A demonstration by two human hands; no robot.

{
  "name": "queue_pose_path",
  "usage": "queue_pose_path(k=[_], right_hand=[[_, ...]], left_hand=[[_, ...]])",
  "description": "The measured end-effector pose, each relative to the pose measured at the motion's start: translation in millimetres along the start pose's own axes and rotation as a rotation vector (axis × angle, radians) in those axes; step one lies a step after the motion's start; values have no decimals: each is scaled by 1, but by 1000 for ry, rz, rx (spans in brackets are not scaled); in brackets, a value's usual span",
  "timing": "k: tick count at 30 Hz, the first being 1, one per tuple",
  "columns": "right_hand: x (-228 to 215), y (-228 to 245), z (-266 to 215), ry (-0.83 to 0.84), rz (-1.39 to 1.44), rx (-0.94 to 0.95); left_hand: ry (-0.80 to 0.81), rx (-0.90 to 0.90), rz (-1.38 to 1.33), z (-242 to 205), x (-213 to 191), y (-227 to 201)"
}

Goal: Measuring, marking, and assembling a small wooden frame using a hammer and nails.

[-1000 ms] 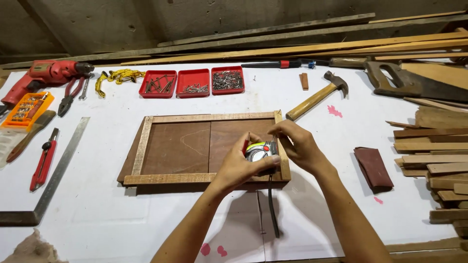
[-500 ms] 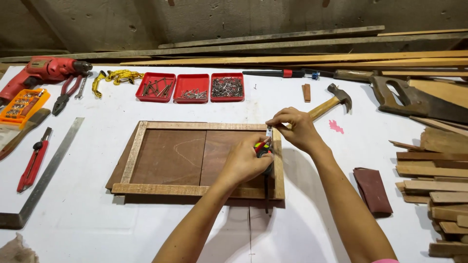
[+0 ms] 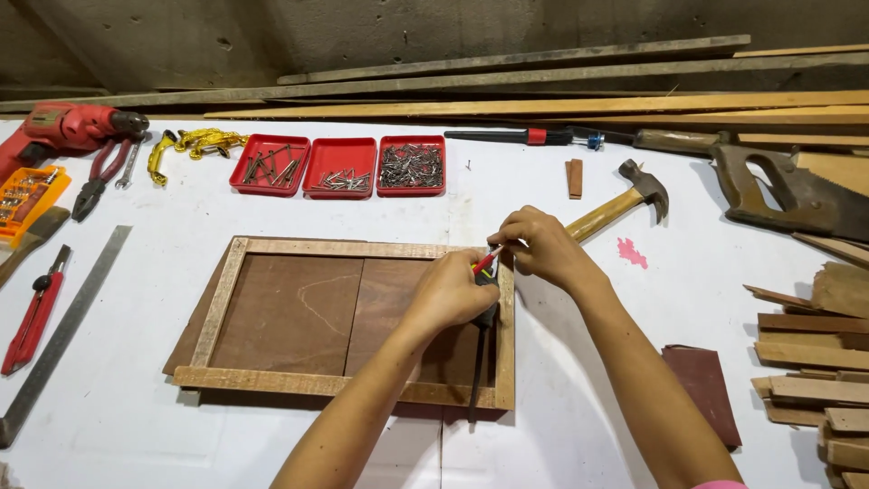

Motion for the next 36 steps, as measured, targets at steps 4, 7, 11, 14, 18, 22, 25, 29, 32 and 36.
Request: queue_pose_path(k=[4, 7, 11, 14, 18, 22, 25, 29, 32, 36], right_hand=[[9, -5, -4, 11, -17, -27], [9, 4, -4, 27, -47, -83], [2, 13, -13, 5, -34, -87], [-3, 31, -27, -28, -91, -155], [-2, 48, -41, 30, -138, -166], [6, 45, -47, 78, -184, -119], [13, 44, -51, 120, -230, -79], [21, 44, -53, 178, -351, -29], [21, 48, -53, 159, -373, -40], [23, 50, -55, 129, -365, -61]], left_hand=[[-12, -9, 6, 9, 7, 5], [-84, 45, 8, 10, 2, -1], [-28, -33, 22, 12, 7, 1], [-32, -7, 33, 13, 11, 1], [-21, 6, 8, 15, 15, 2], [-41, 16, 31, 18, 20, 10], [-74, 59, 35, 16, 19, 9], [-77, 64, 29, 9, 19, 12], [-93, 107, 24, 0, 19, 13], [-240, 297, 2, -14, 20, 18]])
Point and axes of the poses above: each hand's wrist, its own z-axis towards the middle knuckle, its own x-axis out of the palm, y = z × x, the point moved 8 cm from there along z, towards the middle knuckle, and after that the axes turned 8 degrees about -x, right-handed, at the moved point
